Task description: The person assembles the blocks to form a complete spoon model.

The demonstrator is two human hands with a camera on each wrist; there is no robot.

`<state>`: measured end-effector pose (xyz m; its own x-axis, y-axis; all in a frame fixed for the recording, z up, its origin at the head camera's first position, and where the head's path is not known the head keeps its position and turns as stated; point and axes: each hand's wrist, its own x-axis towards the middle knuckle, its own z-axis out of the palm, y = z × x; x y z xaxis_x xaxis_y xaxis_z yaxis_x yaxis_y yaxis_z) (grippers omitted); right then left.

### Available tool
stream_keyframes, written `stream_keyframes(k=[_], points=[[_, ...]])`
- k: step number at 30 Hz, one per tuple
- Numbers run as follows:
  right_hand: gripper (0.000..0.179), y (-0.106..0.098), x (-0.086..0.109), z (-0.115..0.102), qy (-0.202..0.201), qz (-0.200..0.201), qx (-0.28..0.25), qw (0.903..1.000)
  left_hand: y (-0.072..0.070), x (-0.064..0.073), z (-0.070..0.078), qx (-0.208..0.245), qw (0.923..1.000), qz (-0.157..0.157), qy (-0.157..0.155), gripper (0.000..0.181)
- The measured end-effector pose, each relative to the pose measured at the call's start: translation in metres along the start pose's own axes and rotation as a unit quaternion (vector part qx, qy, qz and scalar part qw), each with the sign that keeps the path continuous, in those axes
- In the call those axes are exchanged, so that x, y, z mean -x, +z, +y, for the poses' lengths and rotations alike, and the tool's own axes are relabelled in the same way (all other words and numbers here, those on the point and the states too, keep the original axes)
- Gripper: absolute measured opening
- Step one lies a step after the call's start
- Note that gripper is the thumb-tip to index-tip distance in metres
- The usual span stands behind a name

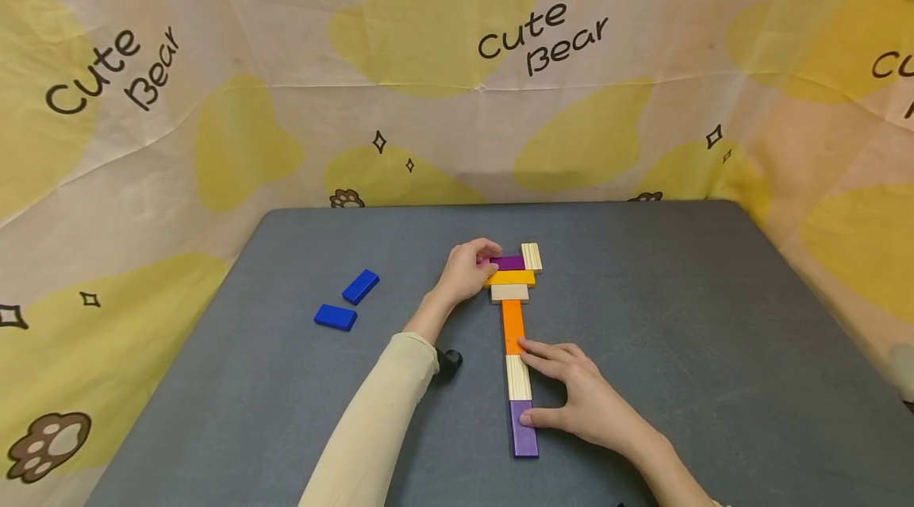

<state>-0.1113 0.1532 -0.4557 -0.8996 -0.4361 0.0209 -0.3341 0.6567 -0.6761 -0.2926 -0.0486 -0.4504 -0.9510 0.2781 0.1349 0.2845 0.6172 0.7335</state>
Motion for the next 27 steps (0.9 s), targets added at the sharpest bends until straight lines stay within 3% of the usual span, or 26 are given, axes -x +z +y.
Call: stream_keyframes(k=[9, 13, 17, 20, 27], points=[[0.084, 0.0, 0.0, 0.0, -0.003, 0.003, 0.003, 1.0, 0.0, 0.0, 0.0, 0.004, 1.0, 0.001, 0.001, 0.023], [0.084, 0.001, 0.0, -0.001, 0.001, 0.006, 0.004, 1.0, -0.003, 0.006, 0.002, 0.006, 0.9995, 0.029, 0.013, 0.022], [0.084, 0.001, 0.0, -0.002, 0.003, 0.007, 0.007, 1.0, -0.016, 0.022, 0.007, 0.024, 0.9968, 0.066, 0.039, 0.022], [0.084, 0.001, 0.0, -0.003, 0.003, 0.007, 0.006, 1.0, -0.03, 0.038, 0.008, 0.034, 0.9951, 0.077, 0.051, 0.024], [0.083, 0.001, 0.001, -0.002, 0.004, 0.005, 0.004, 1.0, -0.064, 0.071, -0.008, 0.026, 0.9953, 0.085, 0.038, 0.027]])
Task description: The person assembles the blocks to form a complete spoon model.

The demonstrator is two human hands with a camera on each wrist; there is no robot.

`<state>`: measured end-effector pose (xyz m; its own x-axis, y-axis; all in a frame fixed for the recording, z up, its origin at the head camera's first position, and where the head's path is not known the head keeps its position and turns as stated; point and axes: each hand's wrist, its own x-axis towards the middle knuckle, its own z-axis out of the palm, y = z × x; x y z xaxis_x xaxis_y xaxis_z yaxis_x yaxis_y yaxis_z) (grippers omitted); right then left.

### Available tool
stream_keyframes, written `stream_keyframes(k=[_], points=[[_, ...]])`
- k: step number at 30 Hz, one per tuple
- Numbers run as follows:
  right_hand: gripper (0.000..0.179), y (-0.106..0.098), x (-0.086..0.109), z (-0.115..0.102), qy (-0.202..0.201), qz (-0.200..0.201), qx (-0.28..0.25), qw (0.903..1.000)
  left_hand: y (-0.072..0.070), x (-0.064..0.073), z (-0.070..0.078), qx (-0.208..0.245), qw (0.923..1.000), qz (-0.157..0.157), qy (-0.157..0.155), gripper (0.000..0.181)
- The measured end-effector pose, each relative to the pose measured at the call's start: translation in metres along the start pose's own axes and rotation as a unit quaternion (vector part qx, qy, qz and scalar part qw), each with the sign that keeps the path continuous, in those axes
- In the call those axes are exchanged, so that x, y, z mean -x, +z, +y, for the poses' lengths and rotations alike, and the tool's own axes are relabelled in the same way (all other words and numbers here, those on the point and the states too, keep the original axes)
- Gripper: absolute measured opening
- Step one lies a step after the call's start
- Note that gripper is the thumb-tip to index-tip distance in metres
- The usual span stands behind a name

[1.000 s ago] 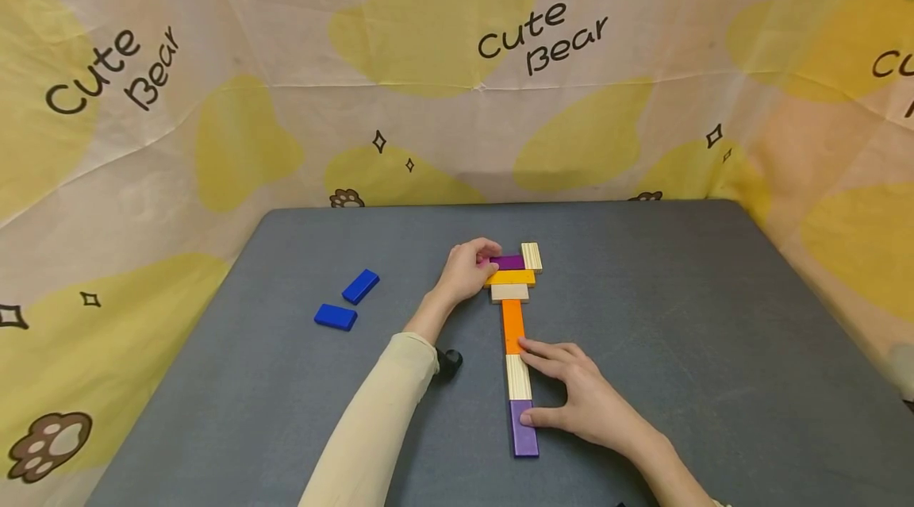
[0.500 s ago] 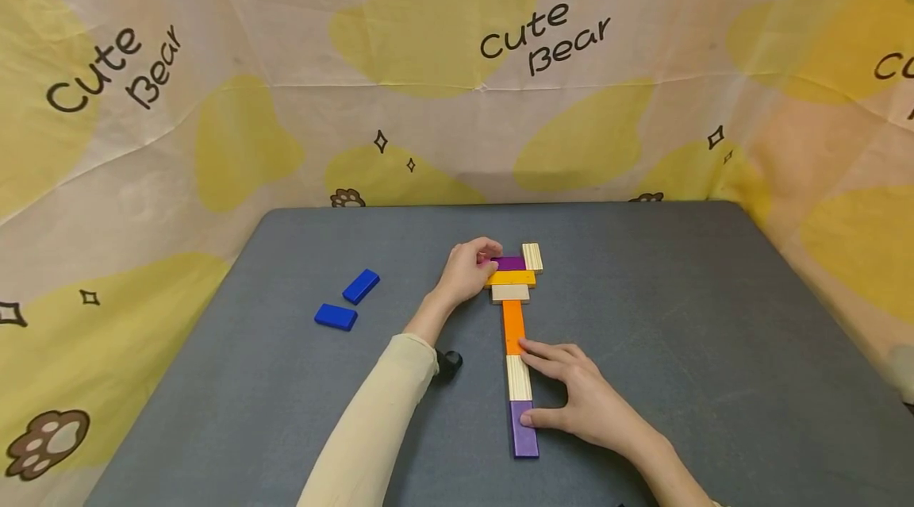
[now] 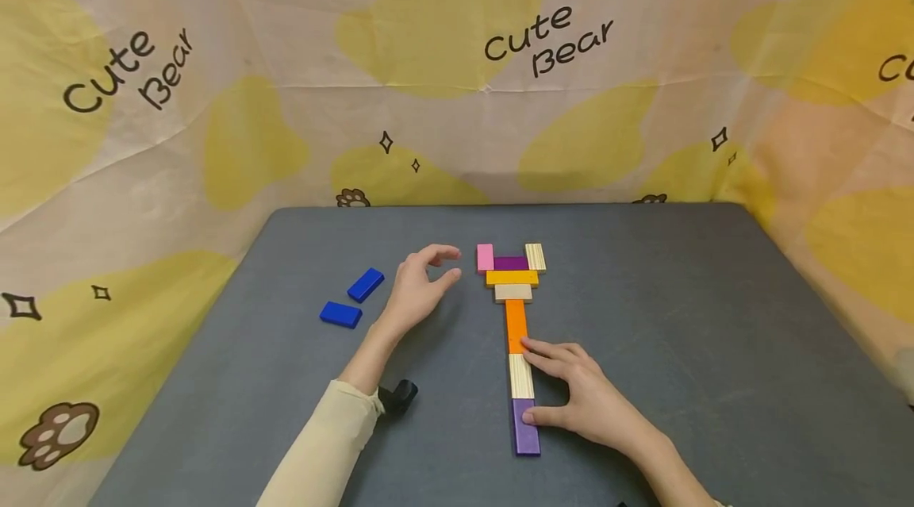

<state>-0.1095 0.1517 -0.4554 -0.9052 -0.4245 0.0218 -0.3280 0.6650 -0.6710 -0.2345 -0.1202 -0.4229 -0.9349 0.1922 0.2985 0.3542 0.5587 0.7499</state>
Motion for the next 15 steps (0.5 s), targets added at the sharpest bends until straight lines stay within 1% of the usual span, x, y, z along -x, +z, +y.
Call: stream_keyframes(k=[6, 8, 11, 13, 15], points=[[0.081, 0.001, 0.001, 0.002, -0.01, 0.005, -0.005, 0.9999, -0.041, 0.025, -0.015, -0.014, 0.9998, 0.016, -0.004, 0.028], [0.082, 0.001, 0.001, 0.002, -0.008, 0.005, -0.003, 1.0, -0.055, 0.034, -0.022, -0.026, 0.9993, 0.025, 0.003, 0.027], [0.082, 0.001, 0.001, 0.002, -0.005, 0.002, -0.003, 1.0, -0.076, 0.049, -0.033, -0.042, 0.998, 0.047, 0.006, 0.027], [0.083, 0.001, 0.001, 0.002, -0.004, 0.002, -0.001, 1.0, -0.089, 0.06, -0.042, -0.044, 0.9969, 0.065, 0.0, 0.026], [0.083, 0.001, 0.001, 0.002, -0.005, 0.002, -0.004, 1.0, -0.099, 0.071, -0.052, -0.035, 0.9956, 0.085, -0.02, 0.027]])
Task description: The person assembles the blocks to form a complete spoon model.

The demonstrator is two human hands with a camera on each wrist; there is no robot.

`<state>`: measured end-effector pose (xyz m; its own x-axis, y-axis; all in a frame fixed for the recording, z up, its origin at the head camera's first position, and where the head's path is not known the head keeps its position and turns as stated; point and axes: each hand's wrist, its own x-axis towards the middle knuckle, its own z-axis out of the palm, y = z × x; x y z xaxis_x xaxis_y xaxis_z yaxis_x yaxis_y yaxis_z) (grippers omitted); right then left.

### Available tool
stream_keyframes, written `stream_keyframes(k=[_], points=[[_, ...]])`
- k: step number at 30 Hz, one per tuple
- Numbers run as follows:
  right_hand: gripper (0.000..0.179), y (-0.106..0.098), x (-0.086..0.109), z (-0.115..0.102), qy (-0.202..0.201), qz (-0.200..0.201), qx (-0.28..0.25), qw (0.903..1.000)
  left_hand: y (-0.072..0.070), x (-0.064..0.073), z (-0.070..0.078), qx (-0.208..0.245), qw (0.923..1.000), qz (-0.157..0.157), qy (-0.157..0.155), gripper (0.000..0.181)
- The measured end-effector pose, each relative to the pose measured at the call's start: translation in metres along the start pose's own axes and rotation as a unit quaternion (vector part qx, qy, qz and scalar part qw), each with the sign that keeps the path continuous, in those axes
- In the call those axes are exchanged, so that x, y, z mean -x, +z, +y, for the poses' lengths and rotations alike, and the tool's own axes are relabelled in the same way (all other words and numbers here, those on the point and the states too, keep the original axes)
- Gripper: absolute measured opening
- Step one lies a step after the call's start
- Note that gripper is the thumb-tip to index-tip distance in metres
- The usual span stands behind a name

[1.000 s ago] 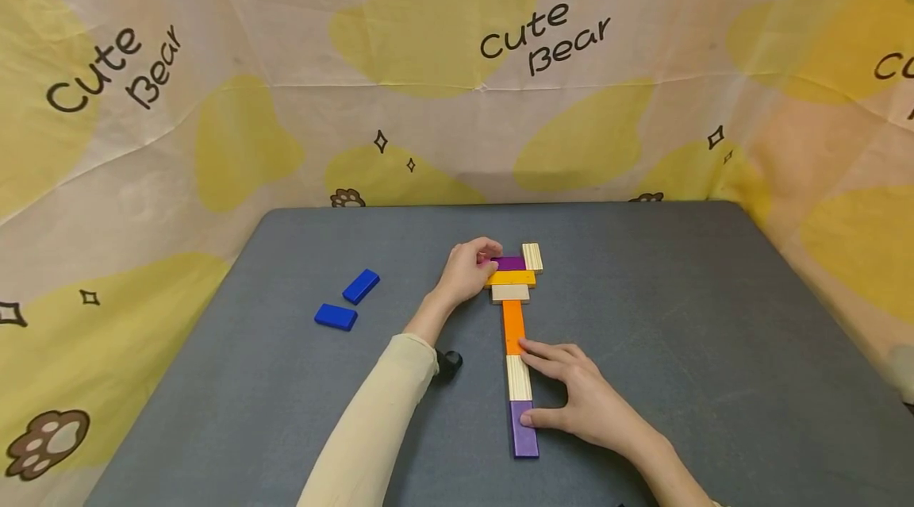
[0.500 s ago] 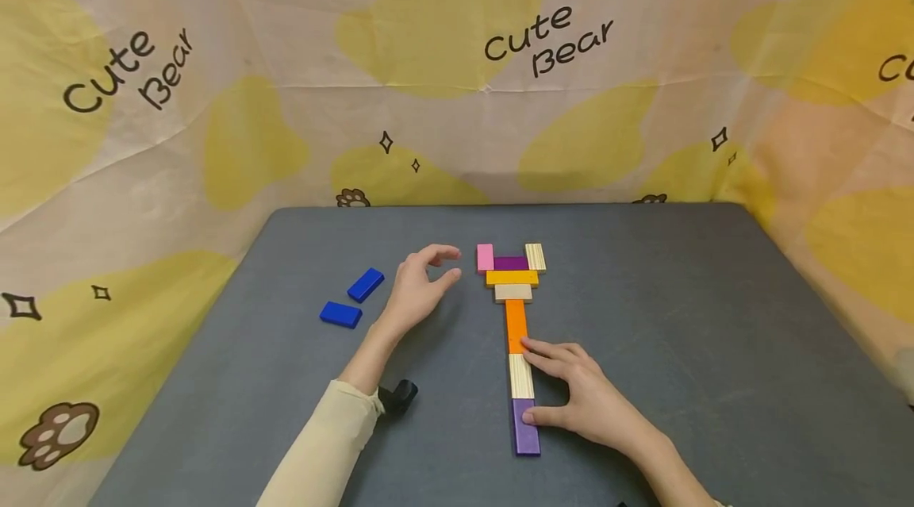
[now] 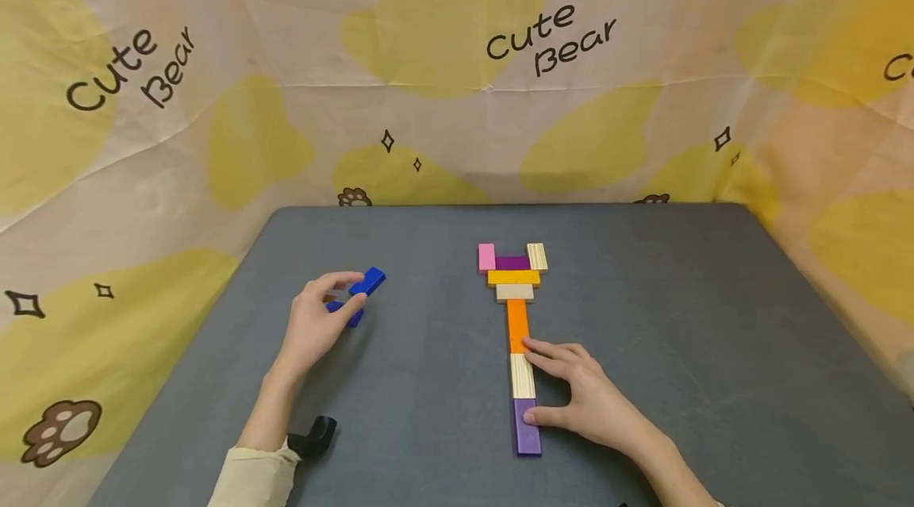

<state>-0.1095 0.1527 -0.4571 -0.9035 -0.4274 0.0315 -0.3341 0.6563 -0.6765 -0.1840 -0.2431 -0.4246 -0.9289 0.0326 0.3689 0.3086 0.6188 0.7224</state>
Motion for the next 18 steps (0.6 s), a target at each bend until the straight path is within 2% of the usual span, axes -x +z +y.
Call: stream_keyframes(k=[5, 9, 13, 18], points=[[0.081, 0.001, -0.001, 0.0, -0.011, -0.001, -0.006, 0.9999, -0.021, 0.016, -0.031, 0.0, 0.9973, 0.039, -0.062, 0.032], [0.081, 0.002, -0.001, 0.0, -0.016, -0.002, -0.003, 0.9999, -0.034, 0.02, -0.044, 0.002, 0.9943, 0.05, -0.094, 0.039], [0.081, 0.001, 0.0, -0.001, -0.012, 0.002, 0.0, 0.9999, -0.04, 0.019, -0.049, 0.025, 0.9925, 0.028, -0.116, 0.047], [0.08, 0.0, 0.002, -0.001, -0.011, 0.006, 0.0, 0.9999, -0.041, 0.017, -0.051, 0.044, 0.9897, -0.038, -0.131, 0.056]])
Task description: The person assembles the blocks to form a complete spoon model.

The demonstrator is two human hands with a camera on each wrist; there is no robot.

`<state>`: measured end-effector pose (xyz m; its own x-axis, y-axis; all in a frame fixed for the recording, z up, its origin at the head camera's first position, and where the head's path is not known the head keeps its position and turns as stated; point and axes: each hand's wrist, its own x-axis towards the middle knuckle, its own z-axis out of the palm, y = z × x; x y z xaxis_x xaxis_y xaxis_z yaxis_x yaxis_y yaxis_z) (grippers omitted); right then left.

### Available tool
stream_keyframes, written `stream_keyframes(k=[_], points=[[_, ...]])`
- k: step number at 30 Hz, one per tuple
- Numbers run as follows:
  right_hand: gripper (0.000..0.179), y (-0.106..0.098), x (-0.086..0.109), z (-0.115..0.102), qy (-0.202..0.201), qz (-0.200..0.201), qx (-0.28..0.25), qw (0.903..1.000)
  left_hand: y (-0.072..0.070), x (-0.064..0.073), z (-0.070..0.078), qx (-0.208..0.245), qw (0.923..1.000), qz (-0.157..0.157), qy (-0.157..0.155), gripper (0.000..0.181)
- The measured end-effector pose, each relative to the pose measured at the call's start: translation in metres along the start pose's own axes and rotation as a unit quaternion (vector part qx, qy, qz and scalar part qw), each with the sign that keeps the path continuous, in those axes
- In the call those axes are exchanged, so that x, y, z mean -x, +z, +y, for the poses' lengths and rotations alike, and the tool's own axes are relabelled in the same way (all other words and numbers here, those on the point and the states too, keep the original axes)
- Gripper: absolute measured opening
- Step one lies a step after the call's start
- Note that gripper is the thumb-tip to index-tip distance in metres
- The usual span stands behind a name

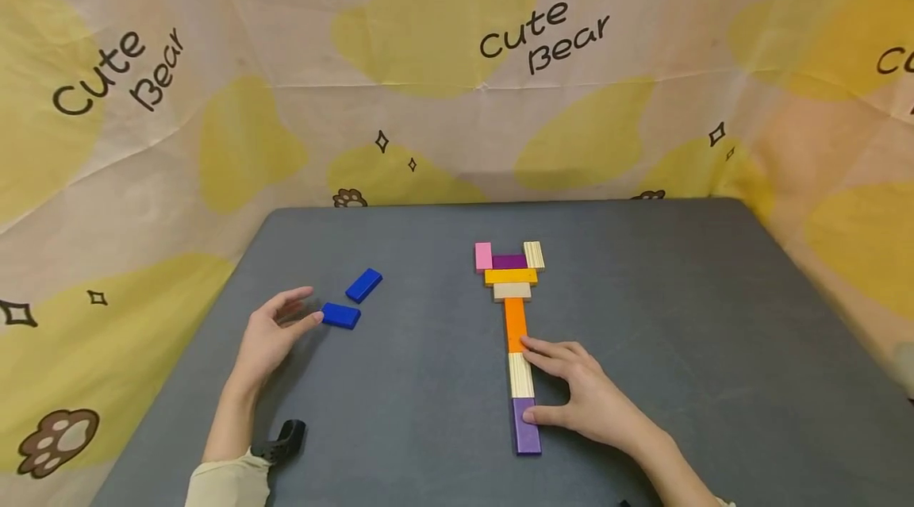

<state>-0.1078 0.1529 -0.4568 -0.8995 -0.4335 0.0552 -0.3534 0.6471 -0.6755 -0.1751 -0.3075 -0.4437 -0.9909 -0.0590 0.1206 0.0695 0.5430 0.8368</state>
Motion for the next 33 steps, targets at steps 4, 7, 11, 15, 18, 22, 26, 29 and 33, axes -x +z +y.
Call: stream_keyframes(k=[4, 7, 11, 15, 18, 22, 26, 29, 33], points=[[0.081, 0.0, 0.0, -0.001, 0.002, -0.002, -0.002, 1.0, 0.0, -0.002, -0.002, -0.001, 0.9991, -0.042, 0.0, 0.059], [0.082, 0.001, 0.0, -0.001, 0.008, -0.004, -0.002, 1.0, 0.002, -0.003, -0.004, 0.006, 0.9985, -0.054, 0.006, 0.058], [0.082, 0.0, 0.0, -0.001, 0.012, -0.004, 0.0, 0.9999, 0.005, -0.006, -0.004, 0.0, 0.9983, -0.058, 0.009, 0.056], [0.082, 0.0, 0.0, 0.0, 0.011, -0.004, 0.0, 0.9999, 0.005, -0.006, -0.004, -0.016, 0.9981, -0.06, -0.003, 0.057], [0.082, 0.001, -0.001, 0.0, 0.012, -0.006, 0.0, 0.9999, 0.006, -0.006, -0.004, -0.026, 0.9977, -0.061, -0.012, 0.059], [0.082, 0.0, -0.002, 0.0, 0.012, -0.006, 0.001, 0.9999, 0.008, -0.007, -0.003, -0.036, 0.997, -0.067, -0.013, 0.06], [0.082, 0.0, -0.001, 0.0, 0.01, -0.002, 0.001, 0.9999, 0.01, -0.008, -0.002, -0.047, 0.9963, -0.072, -0.007, 0.058], [0.081, 0.001, -0.001, 0.0, 0.006, -0.001, 0.0, 1.0, 0.011, -0.007, -0.002, -0.055, 0.9955, -0.077, -0.004, 0.056], [0.081, 0.001, 0.0, 0.0, 0.0, 0.001, 0.0, 1.0, 0.011, -0.006, -0.002, -0.058, 0.995, -0.081, -0.002, 0.054]])
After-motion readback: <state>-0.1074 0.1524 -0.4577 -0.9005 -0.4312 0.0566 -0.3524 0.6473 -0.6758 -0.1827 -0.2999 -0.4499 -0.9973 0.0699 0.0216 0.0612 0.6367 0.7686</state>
